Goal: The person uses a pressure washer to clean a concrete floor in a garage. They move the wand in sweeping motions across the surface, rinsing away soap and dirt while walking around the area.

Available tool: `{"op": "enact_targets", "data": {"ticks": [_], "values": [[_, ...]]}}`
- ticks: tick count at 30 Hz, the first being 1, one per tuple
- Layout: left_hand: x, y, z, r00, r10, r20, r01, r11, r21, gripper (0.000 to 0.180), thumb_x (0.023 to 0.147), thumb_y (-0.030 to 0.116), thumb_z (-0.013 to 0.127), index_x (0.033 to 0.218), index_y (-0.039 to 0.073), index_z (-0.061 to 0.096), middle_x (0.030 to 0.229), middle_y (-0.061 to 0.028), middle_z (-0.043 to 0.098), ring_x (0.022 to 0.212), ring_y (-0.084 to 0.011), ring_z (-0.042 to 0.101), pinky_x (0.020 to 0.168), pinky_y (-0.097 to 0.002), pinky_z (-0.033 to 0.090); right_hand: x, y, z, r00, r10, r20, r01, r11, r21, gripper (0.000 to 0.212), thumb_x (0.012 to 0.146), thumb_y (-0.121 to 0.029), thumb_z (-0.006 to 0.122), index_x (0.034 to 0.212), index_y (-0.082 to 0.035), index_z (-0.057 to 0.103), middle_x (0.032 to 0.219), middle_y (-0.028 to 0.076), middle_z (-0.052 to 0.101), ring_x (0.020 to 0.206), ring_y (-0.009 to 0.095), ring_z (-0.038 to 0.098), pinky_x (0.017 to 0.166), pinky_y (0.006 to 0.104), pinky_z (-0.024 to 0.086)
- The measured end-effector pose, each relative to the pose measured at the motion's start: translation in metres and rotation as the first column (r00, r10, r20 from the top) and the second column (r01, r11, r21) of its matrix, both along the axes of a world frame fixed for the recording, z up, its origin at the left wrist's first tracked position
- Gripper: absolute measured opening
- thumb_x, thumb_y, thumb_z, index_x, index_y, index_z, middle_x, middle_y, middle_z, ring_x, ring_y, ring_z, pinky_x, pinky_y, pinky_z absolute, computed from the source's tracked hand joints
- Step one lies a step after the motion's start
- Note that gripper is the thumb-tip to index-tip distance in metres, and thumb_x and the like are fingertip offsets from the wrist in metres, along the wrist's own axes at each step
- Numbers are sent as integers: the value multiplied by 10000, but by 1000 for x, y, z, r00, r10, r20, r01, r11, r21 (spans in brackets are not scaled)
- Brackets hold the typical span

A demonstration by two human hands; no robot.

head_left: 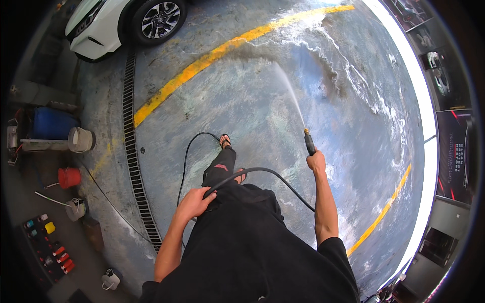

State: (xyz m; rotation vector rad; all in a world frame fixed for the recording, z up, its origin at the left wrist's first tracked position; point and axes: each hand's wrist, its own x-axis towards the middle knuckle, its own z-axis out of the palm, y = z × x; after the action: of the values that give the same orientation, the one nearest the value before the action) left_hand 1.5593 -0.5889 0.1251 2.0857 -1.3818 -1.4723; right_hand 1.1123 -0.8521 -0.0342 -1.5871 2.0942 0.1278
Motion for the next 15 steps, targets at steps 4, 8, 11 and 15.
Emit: {"op": "enact_targets", "data": {"ticks": [4, 8, 11, 15], "values": [[10, -25, -4, 999, 27, 30, -26, 999, -46, 319, 1013, 318, 689, 1171, 50, 761, 782, -153, 715, 633, -216, 668, 656, -378, 511, -1, -23, 4, 999, -12, 52, 13, 1000, -28, 430, 805, -81, 586, 1206, 10, 713, 973, 321, 741, 946, 460, 742, 840, 505, 571], [26, -58, -13, 998, 32, 58, -24, 991, -135, 322, 996, 313, 697, 1148, 36, 758, 829, -205, 725, 732, -330, 706, 692, -407, 514, 32, -34, -11, 984, 174, 44, -179, 973, 148, 545, 791, -92, 589, 1330, -77, 667, 1066, 326, 729, 1040, 465, 718, 920, 499, 567], [40, -82, -11, 999, 51, 8, -50, 997, -55, 318, 990, 307, 699, 1141, 33, 757, 881, -220, 734, 803, -380, 710, 721, -424, 519, 61, -44, -19, 971, 239, -25, -230, 952, 201, 718, 797, -104, 586, 1508, -200, 584, 1151, 299, 727, 1100, 449, 707, 964, 506, 564], [64, -120, -9, 997, 79, -14, -78, 996, 44, 315, 989, 307, 697, 1142, 38, 760, 906, -227, 738, 826, -378, 723, 738, -428, 527, 91, -82, -22, 987, 124, -99, -110, 985, 130, 721, 799, -101, 582, 1514, -193, 573, 1131, 303, 731, 1081, 453, 713, 956, 510, 566]]}}
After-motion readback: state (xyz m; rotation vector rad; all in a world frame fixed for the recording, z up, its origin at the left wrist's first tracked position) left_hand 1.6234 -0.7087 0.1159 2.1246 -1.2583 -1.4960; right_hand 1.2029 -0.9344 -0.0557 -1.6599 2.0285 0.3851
